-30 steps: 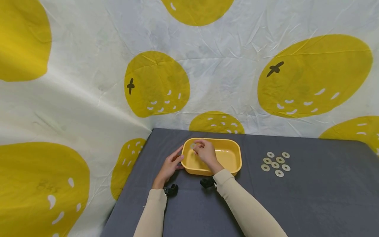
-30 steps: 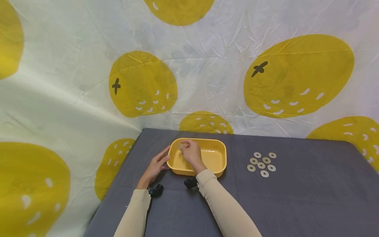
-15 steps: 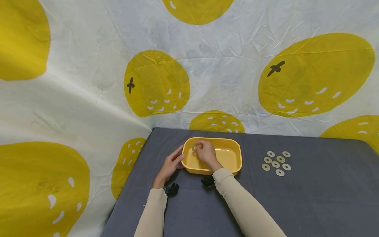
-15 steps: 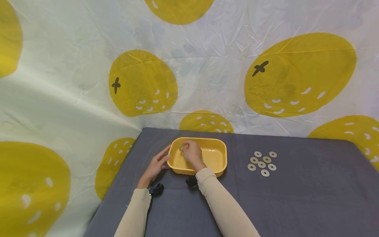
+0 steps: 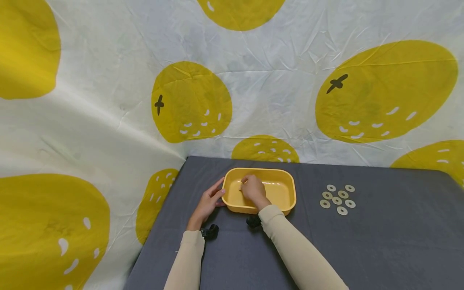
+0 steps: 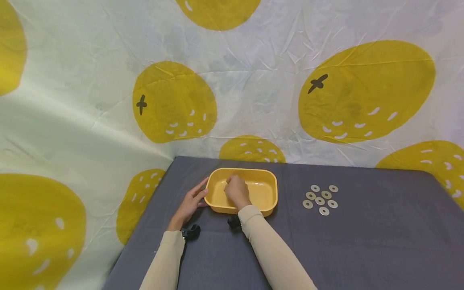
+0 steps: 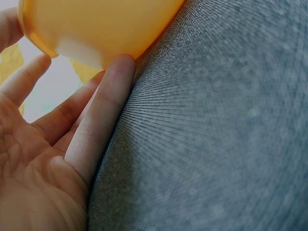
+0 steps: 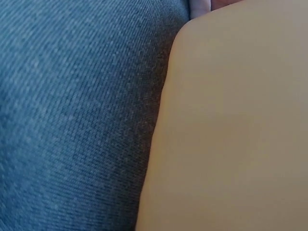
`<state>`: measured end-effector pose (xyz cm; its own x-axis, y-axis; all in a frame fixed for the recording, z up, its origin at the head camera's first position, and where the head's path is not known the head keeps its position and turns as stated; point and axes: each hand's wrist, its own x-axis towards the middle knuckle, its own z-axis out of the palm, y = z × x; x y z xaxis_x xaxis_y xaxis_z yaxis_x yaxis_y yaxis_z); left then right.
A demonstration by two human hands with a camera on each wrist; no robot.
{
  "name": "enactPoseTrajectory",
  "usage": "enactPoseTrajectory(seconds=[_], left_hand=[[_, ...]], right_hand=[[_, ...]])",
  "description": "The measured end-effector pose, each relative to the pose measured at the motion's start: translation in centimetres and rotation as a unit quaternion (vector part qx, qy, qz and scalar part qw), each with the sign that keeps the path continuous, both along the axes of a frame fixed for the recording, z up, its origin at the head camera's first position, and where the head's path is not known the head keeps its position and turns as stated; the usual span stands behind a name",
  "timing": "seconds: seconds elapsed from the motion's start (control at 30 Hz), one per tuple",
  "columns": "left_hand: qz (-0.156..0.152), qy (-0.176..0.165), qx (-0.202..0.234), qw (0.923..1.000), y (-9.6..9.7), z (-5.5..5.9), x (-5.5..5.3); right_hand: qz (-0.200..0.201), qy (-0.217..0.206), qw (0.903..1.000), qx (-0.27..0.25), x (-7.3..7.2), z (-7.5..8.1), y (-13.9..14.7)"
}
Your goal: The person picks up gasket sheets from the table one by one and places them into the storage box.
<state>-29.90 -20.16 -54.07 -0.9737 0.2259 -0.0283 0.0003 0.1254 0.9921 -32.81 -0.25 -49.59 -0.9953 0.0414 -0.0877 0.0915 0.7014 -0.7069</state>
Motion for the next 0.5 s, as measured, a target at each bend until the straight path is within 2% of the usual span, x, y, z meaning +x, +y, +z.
enactPoseTrajectory(seconds=[0.23,0.5], left_hand=[[-0.003,0.008,-0.012,0.9999,-0.12,-0.06,-0.16],[-0.012,0.010,-0.007,0.9999,-0.18,-0.40,0.00]], right_hand=[[0.001,-0.008,0.9999,0.013,-0.11,-0.01,-0.16],[0.012,-0.023,0.9997,0.000,0.05,-0.11,-0.20]])
